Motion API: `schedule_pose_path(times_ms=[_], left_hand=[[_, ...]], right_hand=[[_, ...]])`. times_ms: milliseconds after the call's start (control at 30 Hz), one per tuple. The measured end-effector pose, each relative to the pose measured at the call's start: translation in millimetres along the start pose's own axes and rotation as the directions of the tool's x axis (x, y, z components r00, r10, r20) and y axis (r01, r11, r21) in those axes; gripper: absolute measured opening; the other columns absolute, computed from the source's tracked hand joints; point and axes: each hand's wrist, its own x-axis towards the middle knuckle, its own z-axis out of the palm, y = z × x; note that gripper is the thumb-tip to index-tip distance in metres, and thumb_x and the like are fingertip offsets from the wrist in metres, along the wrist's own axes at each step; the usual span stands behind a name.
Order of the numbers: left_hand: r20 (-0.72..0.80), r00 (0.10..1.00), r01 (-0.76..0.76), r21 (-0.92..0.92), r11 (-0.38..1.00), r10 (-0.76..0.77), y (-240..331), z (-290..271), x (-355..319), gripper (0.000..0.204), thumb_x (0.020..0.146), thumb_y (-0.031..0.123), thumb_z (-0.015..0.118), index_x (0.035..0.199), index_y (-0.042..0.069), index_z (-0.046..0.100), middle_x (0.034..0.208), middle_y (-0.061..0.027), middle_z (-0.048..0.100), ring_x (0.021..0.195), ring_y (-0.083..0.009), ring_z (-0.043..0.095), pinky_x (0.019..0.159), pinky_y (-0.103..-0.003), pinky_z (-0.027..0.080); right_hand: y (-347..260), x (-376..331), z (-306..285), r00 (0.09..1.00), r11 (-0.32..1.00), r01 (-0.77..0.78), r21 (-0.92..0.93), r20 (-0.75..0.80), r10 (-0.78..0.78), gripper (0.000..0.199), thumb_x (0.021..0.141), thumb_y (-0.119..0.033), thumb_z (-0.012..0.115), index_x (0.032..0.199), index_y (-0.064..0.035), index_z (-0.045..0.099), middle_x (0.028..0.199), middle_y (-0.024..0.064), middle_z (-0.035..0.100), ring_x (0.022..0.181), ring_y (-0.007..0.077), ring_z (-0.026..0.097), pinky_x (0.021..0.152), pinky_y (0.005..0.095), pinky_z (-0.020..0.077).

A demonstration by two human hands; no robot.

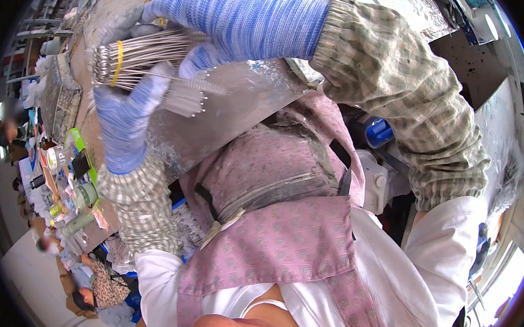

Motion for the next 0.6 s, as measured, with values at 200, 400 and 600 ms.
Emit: schedule_pose_path(times_ms=[200,400,600], left_hand=[[-0.149,0.988,-0.04,-0.017,0.999,0.037,-15,23,37,0.039,0.082,0.004,0.068,0.12,-0.001,0.061,0.108,-0.0071,0.067,0.097,-0.0148,0.065,0.088,-0.031,0.053],[-0.049,0.997,0.067,0.277,0.958,-0.055,-34,14,70,0.028,0.09,0.009,0.07,0.115,-0.003,0.062,0.108,-0.0086,0.068,0.096,-0.0159,0.066,0.083,-0.029,0.055],[0.107,0.991,0.069,0.114,0.991,-0.082,-30,81,106,0.046,0.089,0.015,0.071,0.127,-0.003,0.052,0.117,-0.019,0.064,0.103,-0.0261,0.066,0.091,-0.029,0.054]], right_hand=[[100,-1,21,0.809,0.946,0.217,-0.241,-0.497,-0.313,0.052,0.089,-0.033,0.07,0.132,-0.0068,0.057,0.1,0.0174,0.071,0.092,0.0326,0.07,0.082,0.0395,0.058],[18,-56,-13,0.928,0.897,-0.137,-0.42,-0.371,-0.032,0.024,0.083,-0.013,0.074,0.104,-0.0069,0.066,0.092,0.0078,0.068,0.078,0.0203,0.068,0.071,0.0326,0.0557],[59,-73,-27,0.879,0.88,-0.322,-0.349,-0.457,0.141,0.02,0.091,-0.016,0.069,0.105,-0.0032,0.063,0.084,0.0105,0.067,0.078,0.0231,0.066,0.072,0.0334,0.0536]])
